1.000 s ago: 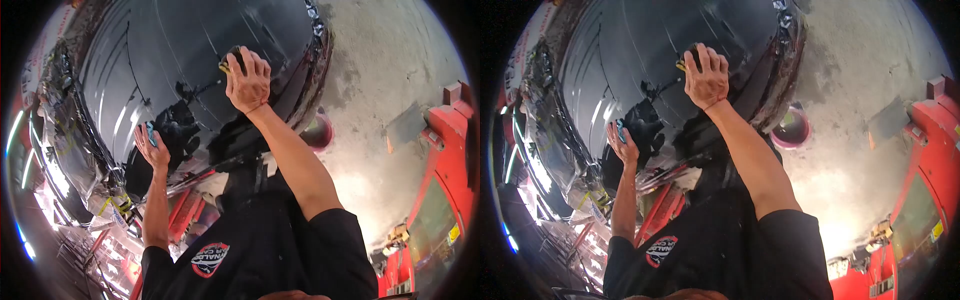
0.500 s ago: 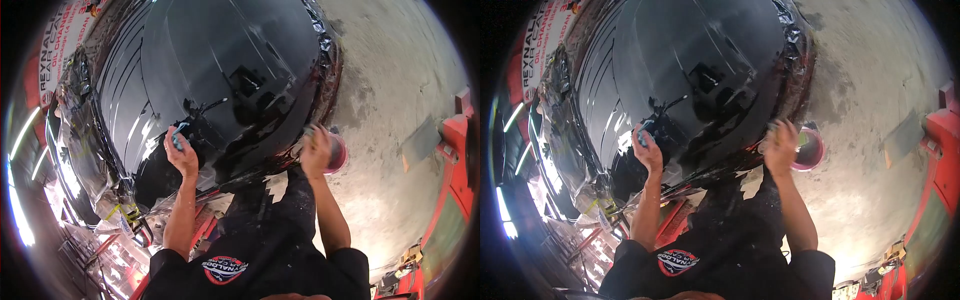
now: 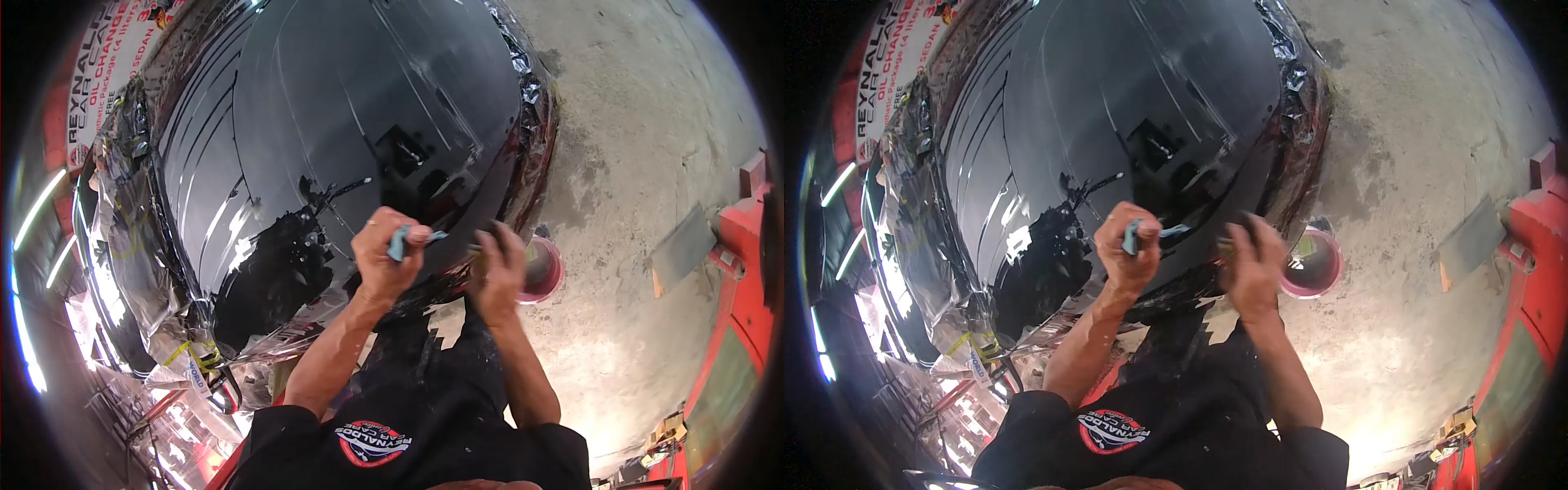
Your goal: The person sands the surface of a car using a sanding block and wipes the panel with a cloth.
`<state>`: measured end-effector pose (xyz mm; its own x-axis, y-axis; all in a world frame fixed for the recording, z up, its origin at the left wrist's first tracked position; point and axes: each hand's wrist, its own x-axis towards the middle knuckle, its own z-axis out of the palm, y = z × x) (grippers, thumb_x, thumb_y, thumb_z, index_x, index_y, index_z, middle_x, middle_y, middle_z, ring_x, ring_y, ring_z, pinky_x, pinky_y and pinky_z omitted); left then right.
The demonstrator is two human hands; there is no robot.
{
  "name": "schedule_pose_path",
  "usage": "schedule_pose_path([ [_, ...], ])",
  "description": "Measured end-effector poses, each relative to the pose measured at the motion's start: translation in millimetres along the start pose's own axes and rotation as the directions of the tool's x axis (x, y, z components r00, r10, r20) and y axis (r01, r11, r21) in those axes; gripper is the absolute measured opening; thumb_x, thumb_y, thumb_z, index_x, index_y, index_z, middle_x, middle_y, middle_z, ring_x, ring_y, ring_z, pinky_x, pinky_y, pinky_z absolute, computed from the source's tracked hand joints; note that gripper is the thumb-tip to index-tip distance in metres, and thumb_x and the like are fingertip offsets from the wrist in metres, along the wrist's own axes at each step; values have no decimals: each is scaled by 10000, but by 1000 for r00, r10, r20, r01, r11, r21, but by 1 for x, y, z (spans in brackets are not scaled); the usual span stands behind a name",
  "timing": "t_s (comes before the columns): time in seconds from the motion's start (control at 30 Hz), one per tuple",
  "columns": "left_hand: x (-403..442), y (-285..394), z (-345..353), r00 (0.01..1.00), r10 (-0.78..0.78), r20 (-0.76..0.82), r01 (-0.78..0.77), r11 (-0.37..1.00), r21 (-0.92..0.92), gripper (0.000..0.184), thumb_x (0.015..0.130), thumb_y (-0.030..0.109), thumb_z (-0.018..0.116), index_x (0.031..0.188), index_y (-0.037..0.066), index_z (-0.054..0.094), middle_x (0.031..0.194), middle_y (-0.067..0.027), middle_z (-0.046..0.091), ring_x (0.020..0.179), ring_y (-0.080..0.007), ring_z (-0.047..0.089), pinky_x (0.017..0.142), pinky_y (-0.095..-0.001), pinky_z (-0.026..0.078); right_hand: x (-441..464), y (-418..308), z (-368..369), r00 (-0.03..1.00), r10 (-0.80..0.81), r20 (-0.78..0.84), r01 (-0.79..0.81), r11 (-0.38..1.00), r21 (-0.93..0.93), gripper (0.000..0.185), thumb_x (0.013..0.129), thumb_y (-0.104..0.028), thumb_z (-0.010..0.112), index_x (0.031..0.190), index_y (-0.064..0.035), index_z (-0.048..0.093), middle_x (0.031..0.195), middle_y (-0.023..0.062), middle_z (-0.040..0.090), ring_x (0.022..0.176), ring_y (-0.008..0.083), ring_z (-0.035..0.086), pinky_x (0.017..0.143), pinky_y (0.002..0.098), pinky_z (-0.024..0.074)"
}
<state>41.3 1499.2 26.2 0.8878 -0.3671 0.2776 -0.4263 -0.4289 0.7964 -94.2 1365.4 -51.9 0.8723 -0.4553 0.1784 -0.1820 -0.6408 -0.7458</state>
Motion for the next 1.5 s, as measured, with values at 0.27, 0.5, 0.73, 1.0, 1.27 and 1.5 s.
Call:
schedule_pose_path([
  [0.27,65,-1,16,996,8,88,-31,963,266,307,946,237,721,758,11,630,683,-143,603,571,-306,586,554,-362,466,86,-56,80,978,-204,-49,209,970,126,426,853,-165,671,1265,-62,642,1411,147,539,1308,350,514,1100,496,381],
  [0.5,73,-62,-35,985,-84,149,-11,839,544,223,936,286,711,864,77,678,905,-132,681,800,-321,668,690,-415,530,93,-54,75,967,-256,19,256,967,-15,383,887,-85,630,1266,-38,660,1386,162,562,1288,314,544,1114,446,401],
  [0.73,85,-96,-50,922,-13,388,-263,713,649,603,911,469,694,1409,151,577,1538,-206,421,1433,-427,385,1188,-585,265,109,-42,71,951,-304,48,304,953,9,358,840,-49,686,1196,-17,699,1347,166,575,1235,336,573,1054,446,454],
  [1.0,85,-97,-50,930,-53,363,-217,718,661,581,917,519,671,1373,163,626,1502,-207,471,1442,-408,386,1205,-580,234,244,26,108,969,-36,-246,13,996,-92,362,860,-117,720,1215,-44,705,1269,219,632,1196,400,582,1013,470,471],
  [1.27,86,-95,-50,934,-52,353,-205,732,649,504,922,318,693,1400,187,602,1542,-163,438,1457,-398,369,1207,-576,242,213,11,91,971,-42,-234,40,999,-14,422,837,-72,732,1252,-25,672,1275,220,603,1199,409,556,1027,477,443],
  [1.5,89,-96,-49,934,-59,351,-195,740,643,506,904,228,703,1400,200,603,1552,-154,424,1461,-401,362,1208,-572,245,212,8,83,990,6,-138,-10,1000,-25,411,860,-48,683,1271,-36,677,1311,238,597,1181,423,573,1017,472,461],
])
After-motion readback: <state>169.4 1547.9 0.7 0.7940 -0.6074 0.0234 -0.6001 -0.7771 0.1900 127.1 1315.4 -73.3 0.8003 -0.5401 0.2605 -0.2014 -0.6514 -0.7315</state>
